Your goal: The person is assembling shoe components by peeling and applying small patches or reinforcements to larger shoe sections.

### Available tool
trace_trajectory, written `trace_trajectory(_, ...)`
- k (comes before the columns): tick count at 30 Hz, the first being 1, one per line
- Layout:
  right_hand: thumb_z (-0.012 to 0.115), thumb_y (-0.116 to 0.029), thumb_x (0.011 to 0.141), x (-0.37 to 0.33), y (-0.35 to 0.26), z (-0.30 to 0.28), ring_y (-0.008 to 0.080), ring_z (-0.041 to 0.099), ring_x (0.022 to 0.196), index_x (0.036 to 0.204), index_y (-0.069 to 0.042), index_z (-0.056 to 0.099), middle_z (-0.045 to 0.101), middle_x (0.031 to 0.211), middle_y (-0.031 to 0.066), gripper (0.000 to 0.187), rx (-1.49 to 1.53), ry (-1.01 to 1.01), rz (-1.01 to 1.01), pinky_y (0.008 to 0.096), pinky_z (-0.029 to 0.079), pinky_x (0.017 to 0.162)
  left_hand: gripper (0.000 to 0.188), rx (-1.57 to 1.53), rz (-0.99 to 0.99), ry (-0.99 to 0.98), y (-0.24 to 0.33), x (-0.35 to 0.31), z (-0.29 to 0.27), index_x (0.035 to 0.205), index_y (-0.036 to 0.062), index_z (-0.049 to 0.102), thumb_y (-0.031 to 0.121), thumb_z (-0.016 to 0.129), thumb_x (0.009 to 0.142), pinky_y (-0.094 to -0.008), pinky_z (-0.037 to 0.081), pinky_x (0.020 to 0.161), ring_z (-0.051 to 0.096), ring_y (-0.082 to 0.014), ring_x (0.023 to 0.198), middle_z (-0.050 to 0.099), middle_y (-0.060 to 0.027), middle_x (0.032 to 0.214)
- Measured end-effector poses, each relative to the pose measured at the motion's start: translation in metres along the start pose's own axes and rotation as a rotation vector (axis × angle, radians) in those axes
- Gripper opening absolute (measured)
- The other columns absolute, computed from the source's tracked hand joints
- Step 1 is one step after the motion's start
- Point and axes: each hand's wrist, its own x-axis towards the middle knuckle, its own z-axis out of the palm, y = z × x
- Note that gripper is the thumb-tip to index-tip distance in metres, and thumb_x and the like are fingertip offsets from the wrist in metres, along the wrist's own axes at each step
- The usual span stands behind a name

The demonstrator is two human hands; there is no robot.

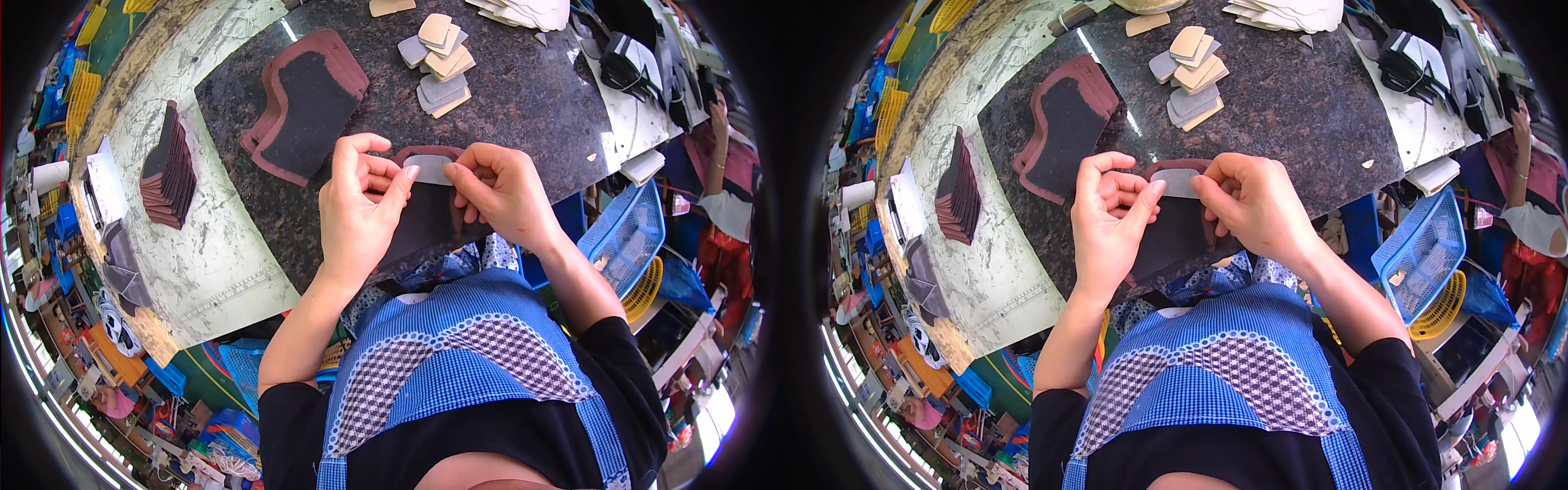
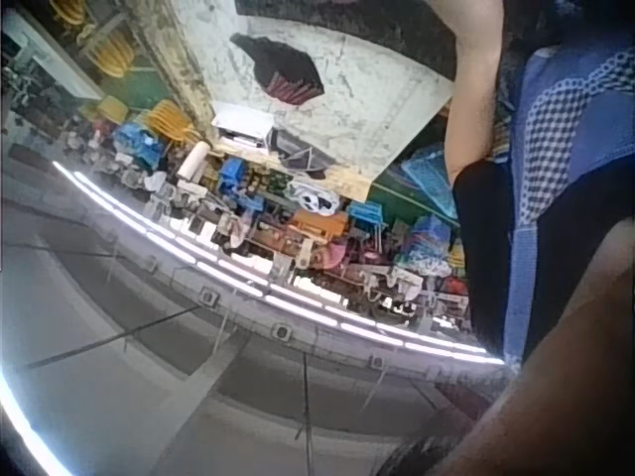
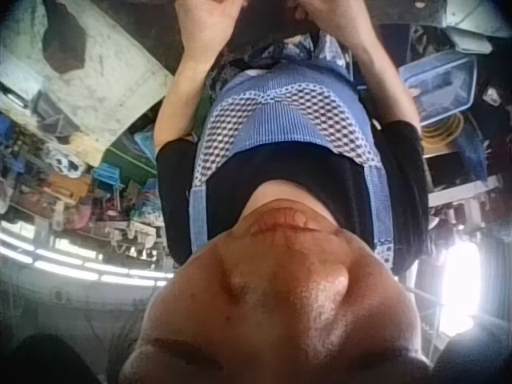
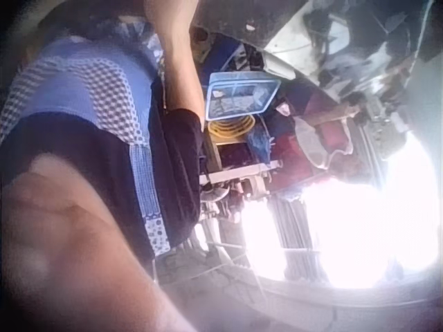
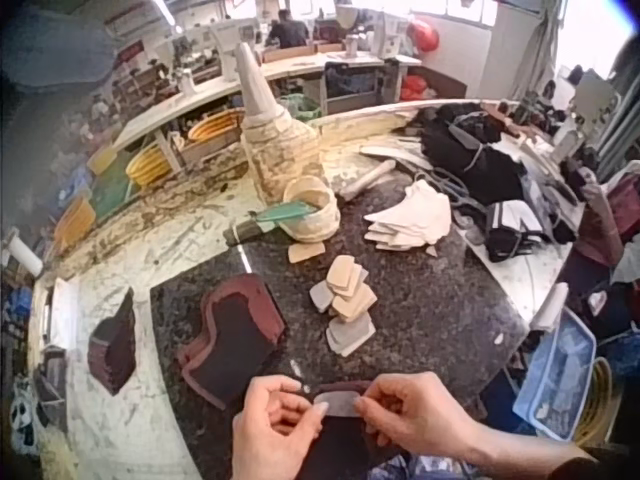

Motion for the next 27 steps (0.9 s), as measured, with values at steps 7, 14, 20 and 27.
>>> trace_trajectory(7, 0.074, -0.012, 0.084, 0.024, 0.006, -0.025, 0.0142, 0.048, 0.052, 0.070, -0.002, 0.049, 0.051, 0.058, 0.0024, 0.030, -0.439, 0.074, -0.380, 0.0341, 0.041, 0.050, 0.010, 0.656, 0.463, 0.044, 0.012, 0.005, -0.019, 0.085, 0.0097, 0.068, 0.011, 0.078, 0.082, -0.0353, 0.051, 0.055, 0.063, -0.0213, 0.062, 0.060, -0.0050, 0.081)
trace_trajectory(14, 0.073, -0.028, 0.085, 0.112, -0.014, -0.042, 0.0285, 0.065, 0.100, 0.109, -0.008, 0.070, 0.070, 0.096, 0.0066, 0.031, -0.760, 0.611, -1.043, 0.0405, 0.053, 0.088, 0.039, 0.990, 0.575, 0.199, 0.016, 0.036, -0.067, 0.108, 0.0060, 0.071, 0.023, 0.083, 0.075, -0.0400, 0.051, 0.093, 0.063, -0.0286, 0.106, 0.068, -0.0081, 0.112)
trace_trajectory(20, 0.069, -0.018, 0.088, 0.107, -0.009, -0.060, 0.0248, 0.066, 0.090, 0.095, -0.009, 0.072, 0.071, 0.093, 0.0029, 0.012, -0.928, 0.556, -1.169, 0.0378, 0.055, 0.080, 0.027, 0.910, 0.552, 0.255, 0.012, 0.036, -0.067, 0.104, 0.0047, 0.074, 0.019, 0.079, 0.082, -0.0385, 0.052, 0.095, 0.065, -0.0281, 0.107, 0.071, -0.0092, 0.113)
trace_trajectory(27, 0.075, -0.010, 0.079, 0.060, 0.022, -0.057, 0.0240, 0.065, 0.090, 0.093, -0.008, 0.075, 0.071, 0.097, 0.0022, 0.014, -0.760, 0.429, -1.109, 0.0363, 0.054, 0.079, 0.015, 1.023, 1.093, 0.369, 0.032, 0.002, -0.046, 0.095, 0.0024, 0.075, 0.007, 0.075, 0.081, -0.0326, 0.051, 0.078, 0.070, -0.0211, 0.094, 0.076, -0.0073, 0.104)
